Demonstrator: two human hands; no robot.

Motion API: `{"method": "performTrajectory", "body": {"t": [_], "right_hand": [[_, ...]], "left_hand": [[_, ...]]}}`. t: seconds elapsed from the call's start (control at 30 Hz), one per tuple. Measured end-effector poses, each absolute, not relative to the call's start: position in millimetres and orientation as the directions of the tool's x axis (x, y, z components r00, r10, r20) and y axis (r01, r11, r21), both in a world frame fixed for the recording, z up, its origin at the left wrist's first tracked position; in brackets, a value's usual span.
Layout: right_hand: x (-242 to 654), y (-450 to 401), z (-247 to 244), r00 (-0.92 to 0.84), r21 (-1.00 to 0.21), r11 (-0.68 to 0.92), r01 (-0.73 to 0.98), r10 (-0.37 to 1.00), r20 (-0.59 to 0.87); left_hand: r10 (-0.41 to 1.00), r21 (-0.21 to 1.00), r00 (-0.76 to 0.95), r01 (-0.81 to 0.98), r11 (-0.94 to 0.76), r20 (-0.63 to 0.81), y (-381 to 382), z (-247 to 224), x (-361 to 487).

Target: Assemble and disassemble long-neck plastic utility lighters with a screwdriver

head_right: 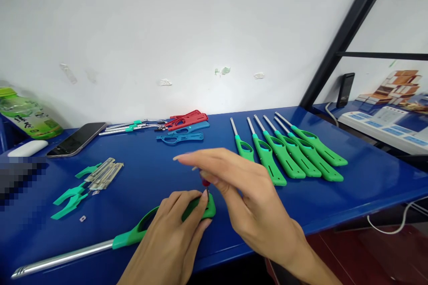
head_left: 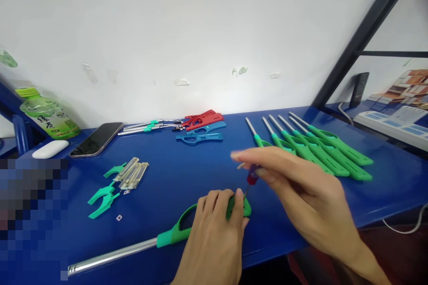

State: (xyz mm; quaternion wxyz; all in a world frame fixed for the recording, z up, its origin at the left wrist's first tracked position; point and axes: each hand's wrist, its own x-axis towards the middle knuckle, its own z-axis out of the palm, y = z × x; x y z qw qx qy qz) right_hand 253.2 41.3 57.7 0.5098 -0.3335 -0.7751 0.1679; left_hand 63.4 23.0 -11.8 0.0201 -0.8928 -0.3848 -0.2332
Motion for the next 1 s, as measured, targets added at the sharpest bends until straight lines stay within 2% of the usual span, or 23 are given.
{"method": "performTrajectory", "body": {"t": [0.1, 0.23, 0.37, 0.47, 0.63, 0.8, 1.0], "right_hand": [[250.9, 43.2, 59.2, -0.228, -0.589, 0.733, 0.341, 0.672, 0.704], [252.4, 48.6, 61.3, -0.151, -0.516, 0.725, 0.456, 0.634, 0.758], [257.2, 47.9, 64.7, -0.244, -0.599, 0.703, 0.382, 0.702, 0.669], [253.2, 46.2, 63.5, -0.233, -0.623, 0.705, 0.339, 0.704, 0.671], [243.8, 46.0, 59.0, -0.187, -0.542, 0.739, 0.401, 0.645, 0.741], [249.0, 45.1, 60.6, -0.256, -0.677, 0.667, 0.311, 0.745, 0.616], [251.6, 51.0, 64.5, -0.202, -0.722, 0.613, 0.32, 0.789, 0.58]], "left_hand": [[0.674, 0.111, 0.603, 0.705, -0.7, 0.426, 23.3, -14.2, 63.4], [0.668, 0.069, 0.61, 0.714, -0.696, 0.425, 22.9, -14.8, 62.2], [0.652, 0.027, 0.628, 0.711, -0.703, 0.424, 22.2, -12.0, 60.8], [0.648, 0.003, 0.63, 0.716, -0.698, 0.429, 22.2, -10.0, 60.4], [0.649, -0.023, 0.628, 0.726, -0.687, 0.43, 21.3, -8.2, 61.5], [0.616, -0.079, 0.646, 0.716, -0.693, 0.451, 22.8, -5.7, 62.6], [0.569, -0.161, 0.686, 0.691, -0.705, 0.453, 31.8, 2.3, 61.2]]}}
